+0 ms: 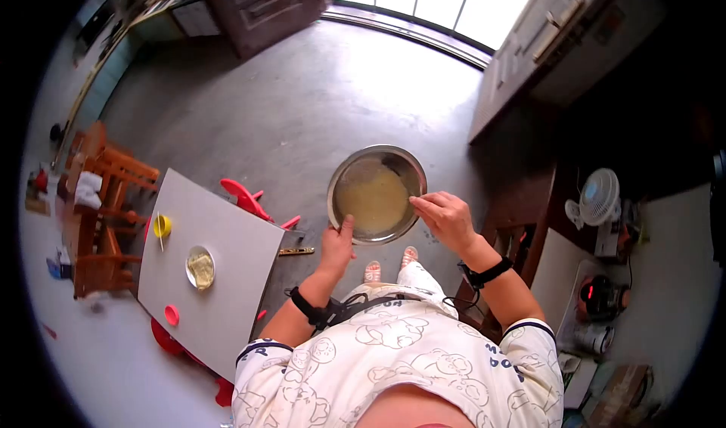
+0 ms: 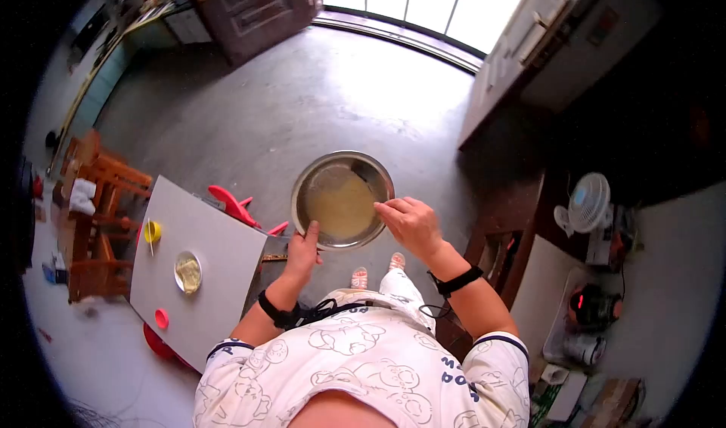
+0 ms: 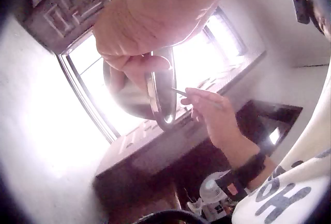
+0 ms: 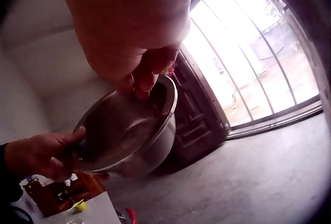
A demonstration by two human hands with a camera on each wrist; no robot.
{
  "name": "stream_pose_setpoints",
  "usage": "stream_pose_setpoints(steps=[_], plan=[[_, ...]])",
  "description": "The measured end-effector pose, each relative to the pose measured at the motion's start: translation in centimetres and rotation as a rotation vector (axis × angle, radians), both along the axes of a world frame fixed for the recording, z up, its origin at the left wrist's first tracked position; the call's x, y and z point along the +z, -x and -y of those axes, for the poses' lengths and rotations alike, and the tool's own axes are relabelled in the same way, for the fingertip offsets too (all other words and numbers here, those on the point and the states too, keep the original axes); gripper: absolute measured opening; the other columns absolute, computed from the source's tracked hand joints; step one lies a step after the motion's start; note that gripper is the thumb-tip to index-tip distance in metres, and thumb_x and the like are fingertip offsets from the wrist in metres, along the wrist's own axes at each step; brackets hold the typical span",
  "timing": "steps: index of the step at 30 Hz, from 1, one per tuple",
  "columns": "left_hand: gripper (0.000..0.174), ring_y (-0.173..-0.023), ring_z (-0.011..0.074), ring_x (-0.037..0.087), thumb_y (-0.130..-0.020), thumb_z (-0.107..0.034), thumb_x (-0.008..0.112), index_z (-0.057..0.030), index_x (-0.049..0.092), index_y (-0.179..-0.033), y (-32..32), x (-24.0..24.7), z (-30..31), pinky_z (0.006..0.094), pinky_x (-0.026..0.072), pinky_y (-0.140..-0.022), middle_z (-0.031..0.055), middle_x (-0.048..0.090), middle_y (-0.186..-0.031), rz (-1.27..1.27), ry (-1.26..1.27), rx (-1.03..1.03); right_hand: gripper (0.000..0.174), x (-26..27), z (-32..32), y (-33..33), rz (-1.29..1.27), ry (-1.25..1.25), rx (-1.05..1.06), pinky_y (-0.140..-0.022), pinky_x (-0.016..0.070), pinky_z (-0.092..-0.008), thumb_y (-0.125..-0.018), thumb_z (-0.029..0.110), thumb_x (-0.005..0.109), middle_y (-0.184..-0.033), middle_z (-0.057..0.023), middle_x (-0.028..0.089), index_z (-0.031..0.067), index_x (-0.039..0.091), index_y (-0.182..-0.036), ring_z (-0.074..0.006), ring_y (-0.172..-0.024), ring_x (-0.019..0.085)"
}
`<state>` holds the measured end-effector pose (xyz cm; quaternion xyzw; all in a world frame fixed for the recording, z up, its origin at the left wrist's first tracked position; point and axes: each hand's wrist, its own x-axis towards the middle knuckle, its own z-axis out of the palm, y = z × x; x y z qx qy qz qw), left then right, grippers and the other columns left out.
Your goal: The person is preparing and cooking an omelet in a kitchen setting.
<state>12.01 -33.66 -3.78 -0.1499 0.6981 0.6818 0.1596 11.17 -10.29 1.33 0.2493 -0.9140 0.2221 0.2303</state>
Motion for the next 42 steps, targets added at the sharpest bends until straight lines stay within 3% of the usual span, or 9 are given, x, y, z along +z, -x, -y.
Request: stream_pose_setpoints(steps=[12, 15, 17, 22, 28, 36, 38, 39, 42], plan=[[0.046, -0.043, 0.0083, 0.043, -0.088, -0.043, 0.047, 0.0016, 0.053, -0.095, 2.8, 0.6, 3.1, 0.021, 0.0346, -0.033, 0.0022, 0.049, -0.065, 0.047, 0.091, 0.379, 0.018, -1.1, 6.8, 10.6, 0.3, 0.106, 0.624, -0.058, 0.0476, -0.0317, -0.072, 0.012, 0.064, -0.077, -0.003, 0.061, 0.0104, 0.065, -0.089, -0.0209, -0.068, 0.058], [0.044, -0.042, 0.0093, 0.044, -0.089, -0.042, 0.047, 0.0017, 0.054, -0.095, 3.8, 0.2, 3.0, 0.0216, 0.0347, -0.033, 0.0034, 0.051, -0.066, 0.037, 0.102, 0.494, 0.015, -0.6, 7.0, 15.4, 0.245, 0.096, 0.566, -0.059, 0.0473, -0.0323, -0.073, 0.013, 0.063, -0.075, -0.0029, 0.061, 0.0107, 0.065, -0.088, -0.0215, -0.067, 0.058], [0.044, -0.042, 0.0098, 0.045, -0.089, -0.041, 0.047, 0.0016, 0.054, -0.095, 4.1, -0.2, 2.9, 0.0219, 0.0347, -0.032, 0.004, 0.053, -0.067, 0.018, 0.103, 0.555, 0.013, -0.6, 7.1, 17.8, 0.127, -0.06, 0.547, -0.058, 0.0472, -0.033, -0.075, 0.015, 0.062, -0.074, -0.0033, 0.06, 0.0102, 0.064, -0.087, -0.0218, -0.068, 0.057], [0.042, -0.045, 0.0101, 0.048, -0.089, -0.038, 0.047, 0.002, 0.056, -0.094, 6.3, -0.1, 2.1, 0.0219, 0.0343, -0.032, 0.0043, 0.056, -0.069, 0.101, 0.116, 0.708, 0.011, -2.1, 6.9, 20.6, 0.193, -0.045, 0.704, -0.057, 0.0471, -0.0334, -0.076, 0.015, 0.06, -0.074, -0.0044, 0.06, 0.0102, 0.064, -0.085, -0.0227, -0.067, 0.058], [0.041, -0.045, 0.0104, 0.05, -0.089, -0.037, 0.047, 0.0025, 0.056, -0.095, 7.9, -0.8, 1.9, 0.0213, 0.0339, -0.031, 0.0054, 0.058, -0.07, 0.081, 0.106, 0.756, 0.011, -3.5, 6.3, 19.8, 0.554, 0.099, 0.702, -0.057, 0.0478, -0.0332, -0.077, 0.012, 0.059, -0.074, -0.007, 0.061, 0.0072, 0.065, -0.085, -0.0258, -0.065, 0.059], [0.042, -0.048, 0.0115, 0.054, -0.089, -0.039, 0.046, 0.0018, 0.056, -0.091, 9.3, -0.2, 1.3, 0.0207, 0.0343, -0.031, 0.0051, 0.059, -0.069, 0.206, 0.109, 0.479, 0.018, -3.1, 5.1, 16.9, 0.834, 0.309, 0.571, -0.06, 0.0467, -0.0296, -0.077, 0.013, 0.062, -0.077, -0.0086, 0.062, 0.0062, 0.065, -0.093, -0.0226, -0.069, 0.059], [0.043, -0.048, 0.0117, 0.054, -0.089, -0.04, 0.046, 0.0017, 0.056, -0.09, 9.8, -0.1, 1.4, 0.0206, 0.0343, -0.031, 0.0051, 0.059, -0.069, 0.207, 0.095, 0.374, 0.021, -2.9, 4.1, 16.1, 1.009, 0.562, 0.432, -0.063, 0.0465, -0.029, -0.077, 0.012, 0.062, -0.078, -0.0088, 0.062, 0.0064, 0.064, -0.097, -0.0218, -0.071, 0.059], [0.045, -0.049, 0.0116, 0.055, -0.089, -0.042, 0.045, 0.0014, 0.056, -0.09, 10.0, -0.3, 1.2, 0.0202, 0.0342, -0.031, 0.0051, 0.06, -0.07, 0.196, 0.07, 0.308, 0.021, -2.5, 3.2, 15.5, 0.988, 0.584, 0.389, -0.063, 0.0465, -0.029, -0.077, 0.012, 0.062, -0.078, -0.0088, 0.062, 0.0064, 0.064, -0.097, -0.0218, -0.071, 0.059], [0.047, -0.05, 0.0115, 0.056, -0.089, -0.045, 0.044, 0.0005, 0.056, -0.089, 10.8, -0.6, 0.5, 0.0193, 0.0338, -0.032, 0.0051, 0.06, -0.071, 0.164, -0.005, 0.149, 0.017, -0.1, 0.9, 13.8, 0.562, 0.481, 0.269, -0.06, 0.0469, -0.0278, -0.077, 0.009, 0.062, -0.078, -0.0088, 0.062, 0.0071, 0.065, -0.093, -0.0202, -0.069, 0.06]])
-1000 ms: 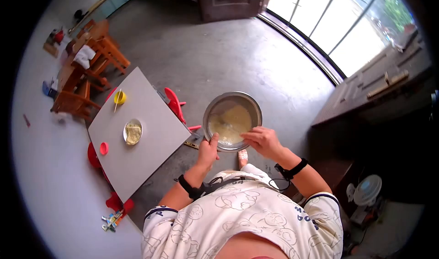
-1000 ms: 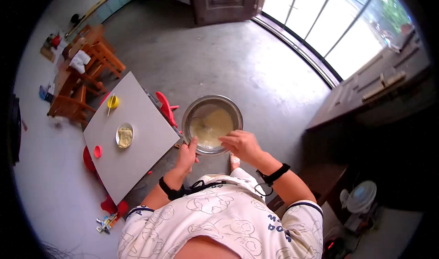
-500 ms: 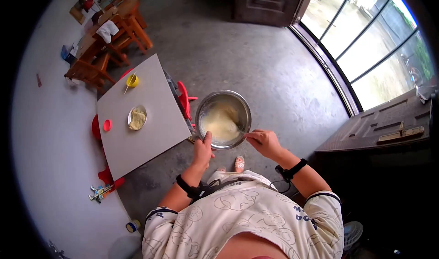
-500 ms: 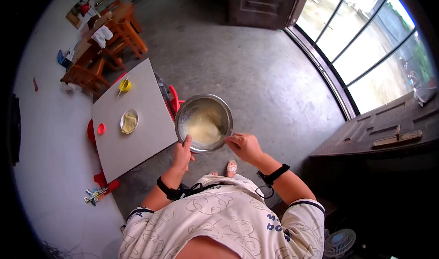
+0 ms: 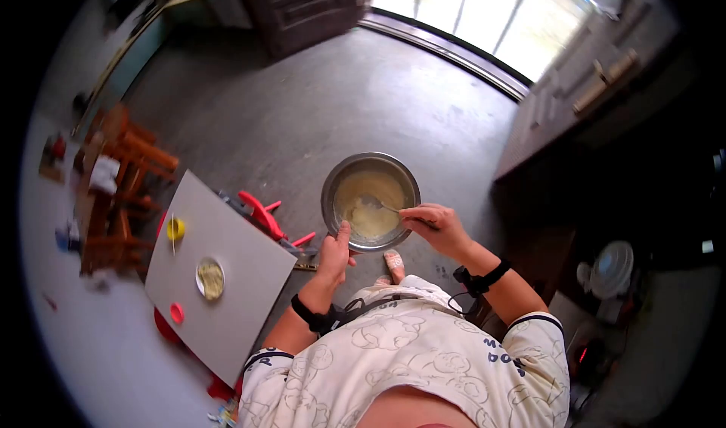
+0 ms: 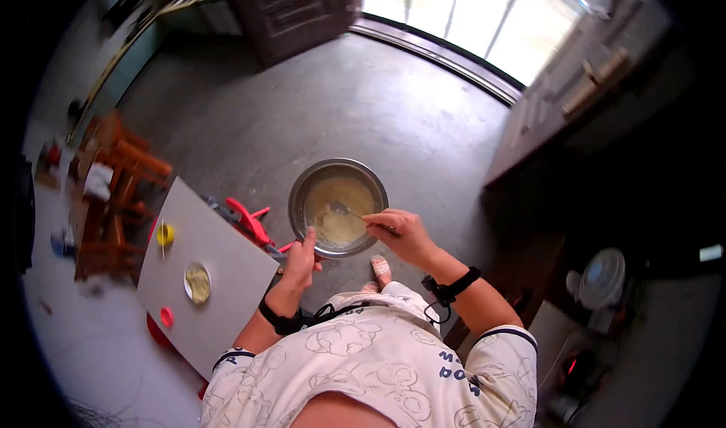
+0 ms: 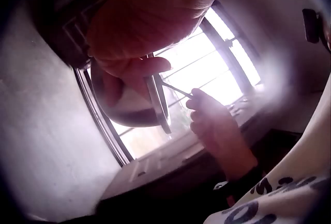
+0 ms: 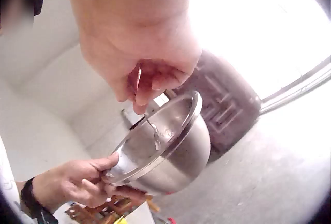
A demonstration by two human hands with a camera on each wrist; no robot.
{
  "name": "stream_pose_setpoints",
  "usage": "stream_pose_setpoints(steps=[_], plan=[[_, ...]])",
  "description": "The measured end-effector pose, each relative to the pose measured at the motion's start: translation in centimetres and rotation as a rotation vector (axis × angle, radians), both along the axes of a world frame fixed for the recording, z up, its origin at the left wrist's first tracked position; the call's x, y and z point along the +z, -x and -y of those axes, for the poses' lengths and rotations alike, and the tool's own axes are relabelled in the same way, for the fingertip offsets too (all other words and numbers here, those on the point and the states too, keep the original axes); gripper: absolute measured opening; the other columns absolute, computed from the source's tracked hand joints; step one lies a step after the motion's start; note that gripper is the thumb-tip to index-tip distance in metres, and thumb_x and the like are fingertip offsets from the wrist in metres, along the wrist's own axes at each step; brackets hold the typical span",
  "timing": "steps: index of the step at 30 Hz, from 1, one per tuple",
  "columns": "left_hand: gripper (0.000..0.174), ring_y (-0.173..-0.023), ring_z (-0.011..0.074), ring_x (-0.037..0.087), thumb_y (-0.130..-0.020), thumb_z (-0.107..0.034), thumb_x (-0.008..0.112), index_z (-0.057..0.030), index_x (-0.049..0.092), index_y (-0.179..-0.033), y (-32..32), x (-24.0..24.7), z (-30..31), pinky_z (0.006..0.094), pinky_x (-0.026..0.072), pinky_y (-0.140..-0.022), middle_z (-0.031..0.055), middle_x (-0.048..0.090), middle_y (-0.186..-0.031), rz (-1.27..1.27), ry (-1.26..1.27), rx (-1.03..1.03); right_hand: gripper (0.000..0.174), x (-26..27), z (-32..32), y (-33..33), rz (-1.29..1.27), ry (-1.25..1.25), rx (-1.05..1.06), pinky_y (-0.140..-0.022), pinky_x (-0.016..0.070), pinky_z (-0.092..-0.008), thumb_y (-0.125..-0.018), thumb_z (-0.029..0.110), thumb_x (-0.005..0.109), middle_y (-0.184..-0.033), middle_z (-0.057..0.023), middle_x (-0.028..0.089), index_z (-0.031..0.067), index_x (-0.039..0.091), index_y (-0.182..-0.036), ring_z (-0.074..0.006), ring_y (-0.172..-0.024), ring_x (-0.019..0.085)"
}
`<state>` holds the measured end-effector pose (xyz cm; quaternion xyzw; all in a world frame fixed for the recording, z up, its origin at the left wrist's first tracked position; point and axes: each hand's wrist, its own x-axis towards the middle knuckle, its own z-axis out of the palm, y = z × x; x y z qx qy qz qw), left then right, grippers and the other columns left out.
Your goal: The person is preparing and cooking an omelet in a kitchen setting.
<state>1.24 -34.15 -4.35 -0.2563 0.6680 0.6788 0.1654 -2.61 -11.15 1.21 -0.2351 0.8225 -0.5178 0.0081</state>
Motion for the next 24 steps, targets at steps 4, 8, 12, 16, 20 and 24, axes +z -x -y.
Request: stream_pose_setpoints(steps=[4, 8, 12, 16, 20, 24], plan=[[0.048, -0.051, 0.0107, 0.057, -0.087, -0.048, 0.045, -0.0009, 0.056, -0.089, 0.2, 0.1, -2.1, 0.0183, 0.033, -0.032, 0.0048, 0.061, -0.071, -0.015, -0.119, -0.202, 0.014, 0.6, -3.5, -4.8, -0.056, -0.135, -0.234, -0.059, 0.0468, -0.0263, -0.077, 0.009, 0.063, -0.076, -0.0075, 0.062, 0.0072, 0.066, -0.091, -0.0169, -0.067, 0.059], [0.048, -0.05, 0.0097, 0.055, -0.086, -0.049, 0.046, -0.0019, 0.055, -0.087, -0.7, 1.4, -5.6, 0.0179, 0.0323, -0.033, 0.0049, 0.061, -0.069, 0.079, -0.215, -0.423, 0.013, -0.6, -6.6, -11.9, 0.177, 0.149, -0.465, -0.062, 0.0456, -0.0238, -0.079, 0.01, 0.063, -0.076, -0.0027, 0.06, 0.0076, 0.066, -0.091, -0.0106, -0.069, 0.056], [0.046, -0.05, 0.0097, 0.055, -0.087, -0.048, 0.046, -0.0031, 0.054, -0.088, -2.6, 1.4, -9.8, 0.0182, 0.0321, -0.033, 0.0039, 0.06, -0.068, 0.118, -0.218, -0.67, 0.015, -1.9, -8.8, -18.8, 0.394, 0.546, -0.765, -0.066, 0.0442, -0.0215, -0.081, 0.012, 0.061, -0.083, 0.0005, 0.061, 0.0044, 0.065, -0.094, -0.0062, -0.075, 0.054], [0.04, -0.051, 0.0108, 0.056, -0.089, -0.044, 0.045, -0.0057, 0.049, -0.098, -5.6, 1.8, -15.0, 0.0192, 0.0312, -0.033, 0.0035, 0.059, -0.073, 0.122, -0.211, -0.884, 0.019, -2.5, -11.3, -25.1, 0.269, 0.667, -1.062, -0.067, 0.0444, -0.0206, -0.083, 0.014, 0.059, -0.083, 0.0003, 0.061, 0.002, 0.063, -0.097, -0.0054, -0.076, 0.053], [0.039, -0.054, 0.0134, 0.058, -0.09, -0.042, 0.043, -0.0053, 0.046, -0.102, -8.6, 2.3, -20.9, 0.0199, 0.0299, -0.034, 0.0055, 0.06, -0.078, 0.15, -0.235, -1.049, 0.021, -2.2, -14.0, -31.4, 0.196, 0.637, -1.252, -0.066, 0.0445, -0.0202, -0.083, 0.016, 0.059, -0.079, 0.0009, 0.06, 0.0022, 0.063, -0.098, -0.0055, -0.071, 0.053], [0.039, -0.055, 0.015, 0.059, -0.091, -0.041, 0.042, -0.0034, 0.046, -0.1, -9.8, 1.8, -26.0, 0.0208, 0.0283, -0.033, 0.0077, 0.06, -0.079, 0.174, -0.228, -1.167, 0.022, -2.7, -17.0, -35.0, 0.141, 0.608, -1.436, -0.061, 0.0432, -0.0205, -0.084, 0.021, 0.058, -0.076, 0.0014, 0.059, 0.0017, 0.063, -0.095, -0.0055, -0.066, 0.051]])
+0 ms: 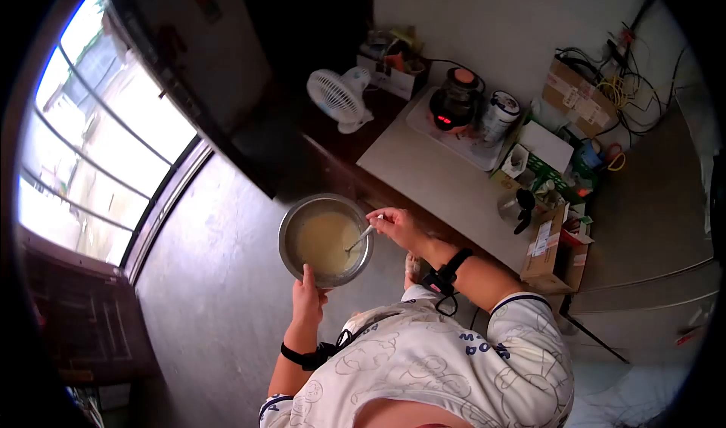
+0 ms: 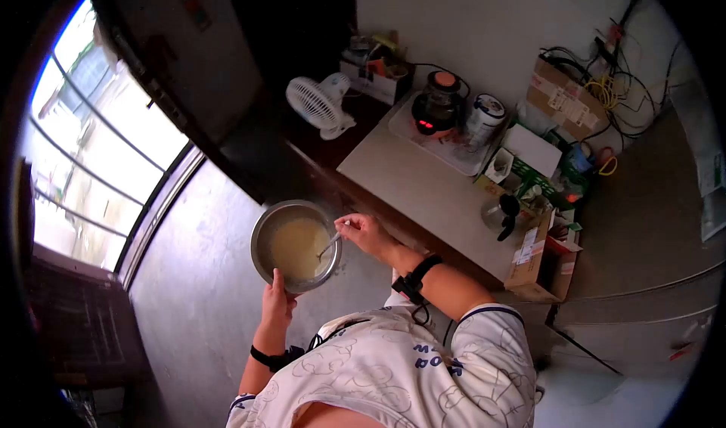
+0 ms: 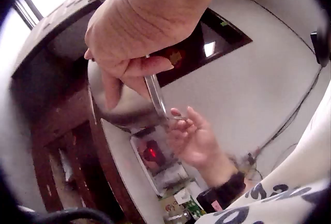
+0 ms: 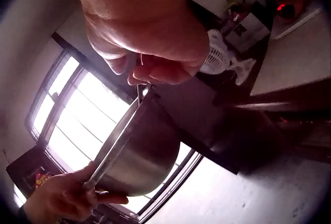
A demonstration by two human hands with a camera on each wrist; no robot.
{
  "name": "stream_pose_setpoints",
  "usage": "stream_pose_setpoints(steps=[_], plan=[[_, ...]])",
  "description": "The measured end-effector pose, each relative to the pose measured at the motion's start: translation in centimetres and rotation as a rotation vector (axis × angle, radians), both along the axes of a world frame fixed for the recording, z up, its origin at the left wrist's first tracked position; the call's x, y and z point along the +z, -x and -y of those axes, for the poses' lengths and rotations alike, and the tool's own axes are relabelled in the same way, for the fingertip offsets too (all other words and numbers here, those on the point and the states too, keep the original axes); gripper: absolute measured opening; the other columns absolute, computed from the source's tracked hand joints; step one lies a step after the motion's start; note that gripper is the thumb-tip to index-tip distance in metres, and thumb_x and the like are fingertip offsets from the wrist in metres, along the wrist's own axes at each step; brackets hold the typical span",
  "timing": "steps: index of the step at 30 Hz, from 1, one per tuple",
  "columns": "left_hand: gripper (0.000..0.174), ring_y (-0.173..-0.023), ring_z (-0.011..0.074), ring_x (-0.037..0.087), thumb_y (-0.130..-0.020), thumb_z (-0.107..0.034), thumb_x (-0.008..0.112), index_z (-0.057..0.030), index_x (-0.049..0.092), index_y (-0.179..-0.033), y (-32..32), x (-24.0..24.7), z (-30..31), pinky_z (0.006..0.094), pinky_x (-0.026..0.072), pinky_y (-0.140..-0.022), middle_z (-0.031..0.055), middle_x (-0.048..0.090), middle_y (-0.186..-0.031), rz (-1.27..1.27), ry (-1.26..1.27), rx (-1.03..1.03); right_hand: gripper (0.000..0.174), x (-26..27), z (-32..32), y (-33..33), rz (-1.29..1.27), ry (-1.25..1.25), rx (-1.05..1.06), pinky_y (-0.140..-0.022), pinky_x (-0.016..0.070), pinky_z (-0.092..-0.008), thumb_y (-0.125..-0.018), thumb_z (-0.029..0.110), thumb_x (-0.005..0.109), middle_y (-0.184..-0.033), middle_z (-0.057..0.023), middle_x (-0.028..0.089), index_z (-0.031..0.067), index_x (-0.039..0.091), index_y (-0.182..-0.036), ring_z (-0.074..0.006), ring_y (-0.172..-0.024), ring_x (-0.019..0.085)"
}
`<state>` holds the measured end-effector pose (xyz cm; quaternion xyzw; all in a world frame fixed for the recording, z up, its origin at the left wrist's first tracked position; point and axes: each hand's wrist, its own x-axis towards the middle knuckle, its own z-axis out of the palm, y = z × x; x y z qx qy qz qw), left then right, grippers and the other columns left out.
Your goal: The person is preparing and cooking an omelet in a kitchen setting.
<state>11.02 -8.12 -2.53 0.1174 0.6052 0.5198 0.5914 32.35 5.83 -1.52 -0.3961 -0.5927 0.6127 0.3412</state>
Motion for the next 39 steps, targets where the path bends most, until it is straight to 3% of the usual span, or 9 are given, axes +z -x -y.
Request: stream_pose_setpoints(steps=[3, 7, 9, 11, 14, 22, 24, 28, 39], plan=[[0.038, -0.047, 0.013, 0.053, -0.091, -0.041, 0.042, -0.004, 0.047, -0.099, -3.0, 0.3, -4.5, 0.0212, 0.0279, -0.032, 0.0078, 0.06, -0.074, -0.032, -0.004, -0.028, 0.024, -1.9, -4.6, -4.5, 0.032, 0.02, -0.048, -0.059, 0.0434, -0.0212, -0.085, 0.023, 0.058, -0.074, 0.0006, 0.059, 0.0007, 0.063, -0.093, -0.0058, -0.066, 0.051], [0.039, -0.039, 0.0117, 0.045, -0.09, -0.043, 0.043, -0.005, 0.049, -0.096, -4.4, -0.1, -9.8, 0.021, 0.0275, -0.031, 0.0085, 0.059, -0.068, -0.072, 0.122, -0.182, 0.03, -2.9, -13.3, -11.5, 0.155, -0.203, -0.359, -0.061, 0.0455, -0.0255, -0.081, 0.028, 0.062, -0.074, -0.0042, 0.062, 0.0008, 0.061, -0.094, -0.0113, -0.067, 0.056], [0.041, -0.036, 0.0109, 0.041, -0.088, -0.046, 0.043, -0.0063, 0.051, -0.093, -5.7, -1.1, -12.0, 0.0208, 0.0273, -0.03, 0.0089, 0.059, -0.063, -0.062, 0.078, -0.199, 0.037, -2.6, -18.7, -16.0, 0.433, -0.304, -0.545, -0.066, 0.0469, -0.0299, -0.077, 0.03, 0.064, -0.077, -0.0068, 0.063, 0.0022, 0.059, -0.1, -0.0188, -0.072, 0.06], [0.041, -0.037, 0.0107, 0.042, -0.088, -0.046, 0.043, -0.0066, 0.051, -0.093, -7.2, -1.2, -14.4, 0.0206, 0.0268, -0.03, 0.009, 0.059, -0.064, -0.058, 0.091, -0.204, 0.045, -7.2, -26.7, -22.0, 0.584, -0.414, -0.57, -0.07, 0.0478, -0.0353, -0.076, 0.029, 0.063, -0.091, -0.0107, 0.061, 0.0028, 0.053, -0.111, -0.0263, -0.08, 0.06], [0.041, -0.037, 0.0104, 0.042, -0.088, -0.048, 0.043, -0.0073, 0.052, -0.092, -9.1, -1.3, -17.3, 0.0206, 0.026, -0.029, 0.009, 0.059, -0.064, -0.049, 0.134, -0.21, 0.047, -3.6, -30.9, -24.8, 0.903, -0.422, -0.76, -0.073, 0.0476, -0.0402, -0.076, 0.027, 0.062, -0.103, -0.0139, 0.056, 0.0036, 0.048, -0.115, -0.0303, -0.089, 0.057], [0.045, -0.036, 0.0101, 0.042, -0.087, -0.05, 0.042, -0.0067, 0.053, -0.091, -11.5, -1.4, -22.2, 0.0215, 0.0247, -0.029, 0.0079, 0.057, -0.061, -0.048, 0.195, -0.222, 0.057, -3.0, -38.5, -27.4, 1.022, -0.153, -0.49, -0.076, 0.0465, -0.0431, -0.074, 0.03, 0.063, -0.109, -0.0161, 0.054, 0.0033, 0.044, -0.121, -0.0331, -0.094, 0.056], [0.045, -0.035, 0.0103, 0.042, -0.088, -0.049, 0.042, -0.0052, 0.052, -0.092, -11.5, -0.2, -23.2, 0.0225, 0.0242, -0.028, 0.0058, 0.053, -0.055, -0.195, 0.315, -0.339, 0.052, -4.1, -40.0, -27.7, 1.143, -0.099, -0.426, -0.077, 0.0459, -0.0438, -0.072, 0.031, 0.063, -0.109, -0.0183, 0.055, 0.0023, 0.05, -0.114, -0.0339, -0.093, 0.056], [0.046, -0.035, 0.0109, 0.043, -0.088, -0.048, 0.042, -0.0032, 0.053, -0.089, -11.7, -1.5, -23.9, 0.0232, 0.0258, -0.029, 0.0028, 0.047, -0.051, -0.209, 0.176, -0.295, 0.045, -2.9, -40.1, -27.5, 1.046, -0.073, -0.431, -0.075, 0.0449, -0.0438, -0.07, 0.031, 0.064, -0.1, -0.0206, 0.058, -0.0016, 0.058, -0.1, -0.0358, -0.092, 0.055], [0.045, -0.047, 0.0109, 0.049, -0.089, -0.048, 0.042, -0.0041, 0.054, -0.092, -10.2, -2.9, -25.1, 0.0237, 0.0309, -0.038, 0.0041, 0.059, -0.068, -0.114, 0.196, -0.303, 0.037, -2.0, -39.6, -28.5, 0.973, -0.141, -0.47, -0.073, 0.0461, -0.0436, -0.074, 0.027, 0.067, -0.094, -0.0161, 0.061, 0.0032, 0.058, -0.101, -0.0336, -0.086, 0.057]])
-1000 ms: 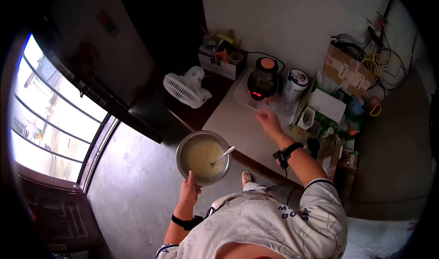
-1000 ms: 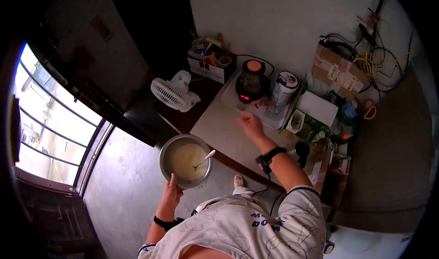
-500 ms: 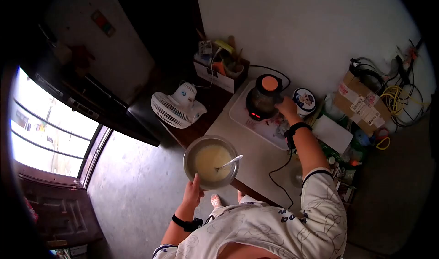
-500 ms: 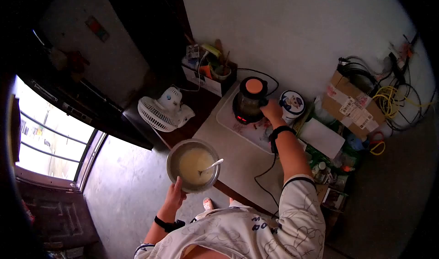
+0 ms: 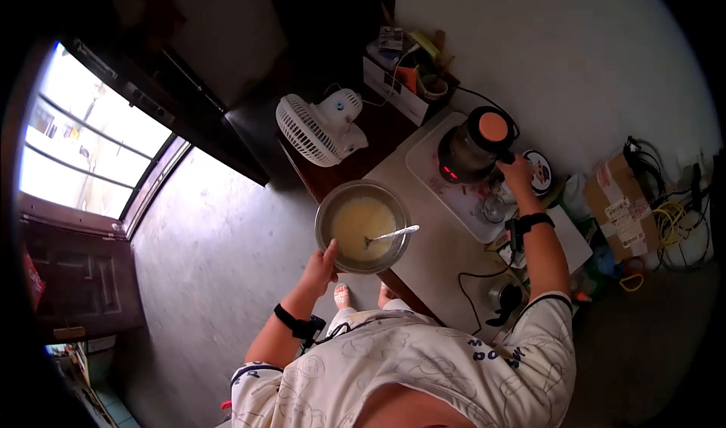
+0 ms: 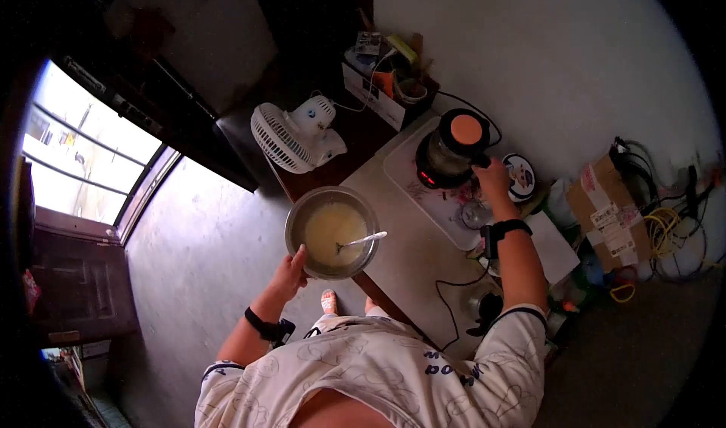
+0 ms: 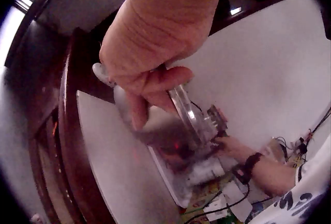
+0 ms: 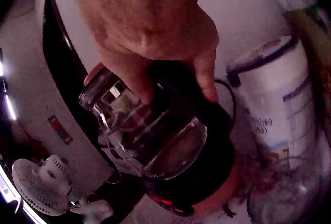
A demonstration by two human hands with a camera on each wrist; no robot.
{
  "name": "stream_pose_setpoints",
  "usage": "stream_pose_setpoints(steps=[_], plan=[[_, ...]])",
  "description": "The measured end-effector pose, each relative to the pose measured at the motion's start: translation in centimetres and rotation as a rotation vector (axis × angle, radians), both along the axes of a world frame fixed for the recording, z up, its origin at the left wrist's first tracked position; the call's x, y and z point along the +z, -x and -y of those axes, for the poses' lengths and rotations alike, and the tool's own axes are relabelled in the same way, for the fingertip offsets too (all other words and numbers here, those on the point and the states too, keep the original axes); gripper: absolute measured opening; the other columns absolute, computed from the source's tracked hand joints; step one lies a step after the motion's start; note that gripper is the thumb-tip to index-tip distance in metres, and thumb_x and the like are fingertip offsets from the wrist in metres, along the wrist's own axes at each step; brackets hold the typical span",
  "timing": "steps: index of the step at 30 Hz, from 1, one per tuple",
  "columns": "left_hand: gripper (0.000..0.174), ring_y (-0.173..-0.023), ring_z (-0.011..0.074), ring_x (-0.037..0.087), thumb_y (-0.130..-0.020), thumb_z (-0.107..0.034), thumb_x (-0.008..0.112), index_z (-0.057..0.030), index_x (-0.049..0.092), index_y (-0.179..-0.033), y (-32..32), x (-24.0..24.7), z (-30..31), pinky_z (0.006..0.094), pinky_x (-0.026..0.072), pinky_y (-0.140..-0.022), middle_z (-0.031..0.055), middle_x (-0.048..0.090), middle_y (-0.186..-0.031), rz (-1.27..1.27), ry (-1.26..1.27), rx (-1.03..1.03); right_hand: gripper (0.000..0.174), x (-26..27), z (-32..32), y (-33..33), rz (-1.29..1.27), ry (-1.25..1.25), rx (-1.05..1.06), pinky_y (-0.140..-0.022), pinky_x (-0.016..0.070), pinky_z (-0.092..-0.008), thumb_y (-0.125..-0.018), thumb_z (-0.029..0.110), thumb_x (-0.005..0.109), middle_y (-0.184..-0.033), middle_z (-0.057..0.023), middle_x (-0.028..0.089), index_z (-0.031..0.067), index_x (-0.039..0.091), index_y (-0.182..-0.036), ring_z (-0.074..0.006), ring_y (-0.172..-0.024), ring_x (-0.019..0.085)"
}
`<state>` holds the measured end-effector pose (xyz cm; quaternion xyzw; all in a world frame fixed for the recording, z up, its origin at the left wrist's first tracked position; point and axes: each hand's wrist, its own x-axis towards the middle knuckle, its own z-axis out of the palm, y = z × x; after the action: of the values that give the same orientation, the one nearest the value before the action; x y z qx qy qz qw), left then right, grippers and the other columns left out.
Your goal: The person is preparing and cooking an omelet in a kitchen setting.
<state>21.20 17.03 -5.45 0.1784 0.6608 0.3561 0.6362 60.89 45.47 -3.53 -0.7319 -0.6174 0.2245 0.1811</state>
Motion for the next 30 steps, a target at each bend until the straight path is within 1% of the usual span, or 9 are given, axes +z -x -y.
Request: stream_pose_setpoints(steps=[2, 4, 7, 12, 16, 18, 22, 25, 30], plan=[[0.045, -0.047, 0.011, 0.049, -0.089, -0.047, 0.042, -0.0041, 0.054, -0.092, 0.0, 0.0, -0.5, 0.0237, 0.0309, -0.038, 0.0041, 0.059, -0.067, 0.012, 0.008, 0.019, 0.035, 2.8, 0.8, 0.0, 0.049, -0.16, 0.163, -0.073, 0.0458, -0.0434, -0.074, 0.024, 0.067, -0.096, -0.0162, 0.06, 0.0033, 0.058, -0.1, -0.0338, -0.087, 0.057], [0.048, -0.042, 0.0122, 0.047, -0.089, -0.045, 0.042, 0.0003, 0.054, -0.094, -0.1, 0.7, -0.9, 0.0229, 0.0333, -0.037, 0.009, 0.061, -0.069, 0.013, -0.044, 0.014, 0.034, 4.7, 0.9, -0.1, 0.024, -0.151, 0.2, -0.074, 0.0451, -0.0426, -0.073, 0.022, 0.067, -0.096, -0.0169, 0.059, 0.0026, 0.058, -0.099, -0.034, -0.087, 0.056], [0.051, -0.041, 0.0117, 0.044, -0.089, -0.048, 0.04, 0.0006, 0.054, -0.093, 0.0, 0.7, -1.3, 0.023, 0.0335, -0.038, 0.009, 0.062, -0.067, -0.019, -0.029, -0.016, 0.034, 7.8, 1.3, 0.2, -0.035, -0.131, 0.263, -0.075, 0.0439, -0.041, -0.071, 0.018, 0.067, -0.097, -0.0182, 0.057, 0.0011, 0.058, -0.098, -0.0344, -0.088, 0.056], [0.052, -0.041, 0.0113, 0.043, -0.088, -0.049, 0.039, 0.0003, 0.055, -0.092, 0.7, 0.3, -1.6, 0.0235, 0.0335, -0.037, 0.0081, 0.062, -0.065, -0.06, -0.001, -0.068, 0.031, 12.9, 3.5, 2.8, 0.14, -0.154, 0.523, -0.071, 0.0426, -0.0402, -0.065, 0.012, 0.07, -0.089, -0.0183, 0.053, -0.0012, 0.056, -0.09, -0.0359, -0.083, 0.053], [0.047, -0.046, 0.0093, 0.048, -0.09, -0.047, 0.04, -0.0034, 0.057, -0.089, 0.9, 0.5, -1.2, 0.0212, 0.0323, -0.037, 0.0047, 0.061, -0.066, -0.016, -0.027, -0.074, 0.03, 13.3, 4.8, 4.5, 0.119, -0.221, 0.727, -0.068, 0.0423, -0.0409, -0.062, 0.009, 0.069, -0.087, -0.0171, 0.053, -0.0009, 0.056, -0.087, -0.037, -0.081, 0.052], [0.048, -0.046, 0.0093, 0.048, -0.089, -0.048, 0.04, -0.0035, 0.058, -0.088, 1.0, 0.5, -1.0, 0.0213, 0.0324, -0.037, 0.0046, 0.061, -0.066, -0.017, -0.04, -0.076, 0.032, 13.9, 5.7, 5.9, 0.249, -0.181, 0.844, -0.067, 0.0431, -0.037, -0.062, 0.006, 0.069, -0.086, -0.0158, 0.054, 0.0011, 0.057, -0.091, -0.0345, -0.078, 0.054], [0.046, -0.045, 0.0096, 0.047, -0.09, -0.046, 0.041, -0.0033, 0.058, -0.089, 0.7, 0.4, -0.7, 0.0214, 0.0324, -0.037, 0.0044, 0.061, -0.066, -0.015, -0.042, -0.026, 0.024, 13.9, 7.4, 8.3, 0.262, -0.164, 0.848, -0.066, 0.0428, -0.0415, -0.058, 0.007, 0.067, -0.081, -0.0166, 0.052, 0.0016, 0.057, -0.079, -0.037, -0.079, 0.052], [0.046, -0.045, 0.0101, 0.049, -0.09, -0.046, 0.041, -0.0028, 0.057, -0.089, 0.5, 1.6, -0.5, 0.0215, 0.0325, -0.037, 0.0045, 0.061, -0.067, -0.02, -0.035, -0.054, 0.018, 14.4, 8.4, 9.8, 0.405, -0.199, 0.911, -0.062, 0.0438, -0.044, -0.059, 0.006, 0.066, -0.079, -0.0135, 0.052, 0.003, 0.055, -0.073, -0.0354, -0.071, 0.055], [0.046, -0.051, 0.0113, 0.055, -0.089, -0.046, 0.043, -0.0015, 0.057, -0.089, 0.1, 0.1, 0.2, 0.0217, 0.0332, -0.038, 0.0053, 0.062, -0.071, 0.007, -0.065, -0.026, 0.018, 14.1, 9.0, 10.8, 0.542, -0.227, 0.975, -0.06, 0.0449, -0.0429, -0.058, 0.007, 0.067, -0.078, -0.0127, 0.051, 0.0041, 0.055, -0.071, -0.0333, -0.07, 0.055]])
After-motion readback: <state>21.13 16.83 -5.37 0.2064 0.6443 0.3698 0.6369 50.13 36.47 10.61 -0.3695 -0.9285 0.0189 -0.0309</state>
